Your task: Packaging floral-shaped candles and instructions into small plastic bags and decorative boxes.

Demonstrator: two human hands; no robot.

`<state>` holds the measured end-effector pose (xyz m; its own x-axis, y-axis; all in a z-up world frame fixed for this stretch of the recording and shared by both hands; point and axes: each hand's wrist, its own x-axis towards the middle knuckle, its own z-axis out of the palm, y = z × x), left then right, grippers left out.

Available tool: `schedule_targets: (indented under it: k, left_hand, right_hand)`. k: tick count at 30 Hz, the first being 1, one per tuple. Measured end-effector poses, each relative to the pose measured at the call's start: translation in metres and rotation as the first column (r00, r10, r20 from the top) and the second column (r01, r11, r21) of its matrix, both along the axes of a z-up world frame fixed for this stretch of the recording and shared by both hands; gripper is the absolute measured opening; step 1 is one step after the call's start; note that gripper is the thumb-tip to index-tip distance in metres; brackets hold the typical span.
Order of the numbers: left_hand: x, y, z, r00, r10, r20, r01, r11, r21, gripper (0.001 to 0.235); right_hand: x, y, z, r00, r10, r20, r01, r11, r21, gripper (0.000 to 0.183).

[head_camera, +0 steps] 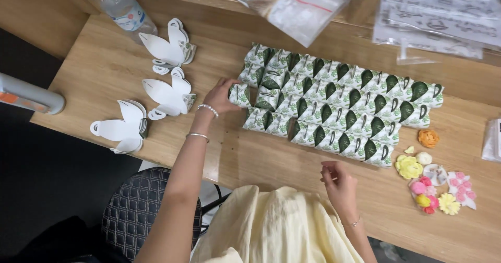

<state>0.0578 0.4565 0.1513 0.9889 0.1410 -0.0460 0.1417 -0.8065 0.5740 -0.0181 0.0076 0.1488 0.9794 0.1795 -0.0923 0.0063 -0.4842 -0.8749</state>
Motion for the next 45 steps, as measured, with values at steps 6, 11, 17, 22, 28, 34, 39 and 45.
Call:
schedule_targets:
  k: [6, 11, 17, 22, 28, 34, 39, 45]
  left_hand:
    - [0.047, 0.037, -0.089, 0.993, -0.084, -0.084, 0.083, 0.996, -0.016, 0.097]
    - [0.06, 0.035, -0.106, 0.98, -0.132, -0.146, 0.132, 0.991, -0.009, 0.098]
    - [0.074, 0.027, -0.146, 0.991, -0.09, -0.101, 0.086, 0.995, -0.041, 0.108]
    - [0.046, 0.012, -0.126, 0.996, 0.008, 0.087, 0.009, 0.98, -0.198, 0.133]
    - [-0.035, 0.035, -0.065, 0.973, 0.155, 0.172, -0.095, 0.944, -0.315, 0.095]
    - [-0.131, 0.143, -0.018, 0.778, 0.497, 0.385, -0.487, 0.863, -0.13, 0.057]
    - [-0.155, 0.201, -0.019, 0.811, 0.547, 0.205, -0.519, 0.836, -0.178, 0.045]
    - [-0.118, 0.17, -0.052, 0.886, 0.441, 0.139, -0.387, 0.872, -0.301, 0.05]
  right_hand:
    - [-0.011, 0.018, -0.01, 0.998, -0.058, 0.0, 0.058, 0.997, -0.047, 0.015]
    - [-0.015, 0.034, -0.008, 0.999, -0.045, 0.016, 0.046, 0.996, -0.08, 0.016]
    - [-0.012, 0.046, -0.003, 1.0, 0.011, 0.026, -0.008, 0.994, -0.111, 0.019]
    - [-0.015, 0.051, -0.004, 0.997, 0.067, 0.037, -0.061, 0.99, -0.13, 0.018]
    - [-0.013, 0.064, -0.004, 0.987, 0.155, 0.049, -0.147, 0.98, -0.136, 0.019]
    - [-0.011, 0.093, -0.017, 0.964, 0.263, 0.04, -0.253, 0.952, -0.174, 0.018]
    - [-0.006, 0.134, -0.01, 0.896, 0.424, 0.134, -0.383, 0.889, -0.252, 0.017]
    - [0.003, 0.179, 0.003, 0.834, 0.52, 0.187, -0.472, 0.846, -0.247, 0.014]
